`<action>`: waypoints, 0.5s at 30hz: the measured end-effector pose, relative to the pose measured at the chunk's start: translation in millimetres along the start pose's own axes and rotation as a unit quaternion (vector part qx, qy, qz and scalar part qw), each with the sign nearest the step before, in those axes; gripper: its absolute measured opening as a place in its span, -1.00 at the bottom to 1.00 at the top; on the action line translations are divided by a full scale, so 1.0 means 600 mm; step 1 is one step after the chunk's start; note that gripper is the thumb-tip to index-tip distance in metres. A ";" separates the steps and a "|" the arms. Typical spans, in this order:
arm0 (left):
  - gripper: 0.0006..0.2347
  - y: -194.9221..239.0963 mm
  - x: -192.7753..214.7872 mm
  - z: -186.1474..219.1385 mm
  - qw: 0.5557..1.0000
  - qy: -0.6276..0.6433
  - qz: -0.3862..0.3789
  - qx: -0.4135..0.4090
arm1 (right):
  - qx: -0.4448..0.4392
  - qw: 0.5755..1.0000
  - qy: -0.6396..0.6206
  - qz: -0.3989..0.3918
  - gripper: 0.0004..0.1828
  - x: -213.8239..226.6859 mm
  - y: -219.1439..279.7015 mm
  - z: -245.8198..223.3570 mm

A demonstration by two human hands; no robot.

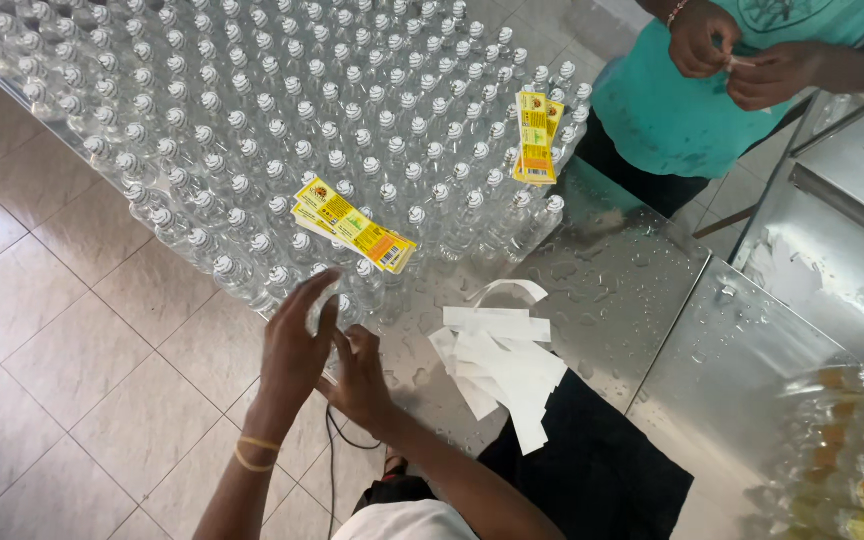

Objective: The person repeatedly picks up clear plastic bottles, applies yellow labels to them by hand, and places the labeled bottles onto a large stack on the right side of the table. The person also handles white paper strips and a black cloth on the table.

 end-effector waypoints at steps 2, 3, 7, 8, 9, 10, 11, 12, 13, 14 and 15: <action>-0.64 -0.048 -0.041 -0.033 0.978 -0.164 -0.117 -0.055 | 0.011 0.994 0.057 0.095 -0.20 -0.035 -0.002 -0.004; -0.64 -0.060 -0.065 -0.064 0.977 -0.164 -0.121 -0.058 | 0.008 0.993 0.058 0.099 -0.20 -0.033 0.003 -0.005; -0.48 -0.084 -0.135 -0.153 0.917 -0.346 -0.128 -0.153 | 0.009 0.996 -0.033 0.087 -0.28 0.018 0.029 -0.006; -0.45 -0.085 -0.140 -0.170 0.911 -0.354 -0.144 -0.152 | 0.012 0.981 -0.173 0.087 -0.40 0.039 0.037 -0.006; -0.45 -0.085 -0.136 -0.165 0.911 -0.351 -0.149 -0.158 | 0.007 0.981 -0.169 0.093 -0.40 0.054 0.060 0.008; -0.62 -0.084 -0.130 -0.158 0.916 -0.335 -0.131 -0.177 | -0.049 0.971 -0.215 0.095 -0.33 0.067 0.084 0.025; -0.76 -0.083 -0.124 -0.151 0.921 -0.318 -0.112 -0.196 | -0.105 0.955 -0.260 0.098 -0.25 0.079 0.110 0.042; -0.76 -0.088 -0.122 -0.150 0.920 -0.314 -0.118 -0.201 | -0.109 0.955 -0.256 0.104 -0.25 0.120 0.136 0.044; -0.80 -0.088 -0.118 -0.146 0.916 -0.316 -0.104 -0.222 | -0.174 0.941 -0.272 0.105 -0.15 0.160 0.166 0.047; -0.84 -0.088 -0.114 -0.142 0.912 -0.318 -0.090 -0.242 | -0.238 0.922 -0.287 0.106 -0.06 0.199 0.198 0.049; -0.84 -0.090 -0.112 -0.139 0.912 -0.314 -0.094 -0.247 | -0.241 0.921 -0.284 0.113 -0.06 0.244 0.226 0.049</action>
Point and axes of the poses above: each hand's wrist, its own y-axis away from the middle knuckle, its own x-axis out of the back of the hand, z = x × y, the point moved 2 cm from there along -y, towards the middle knuckle, and after that the axes turned 9 degrees about -z, right-handed, at the moved point
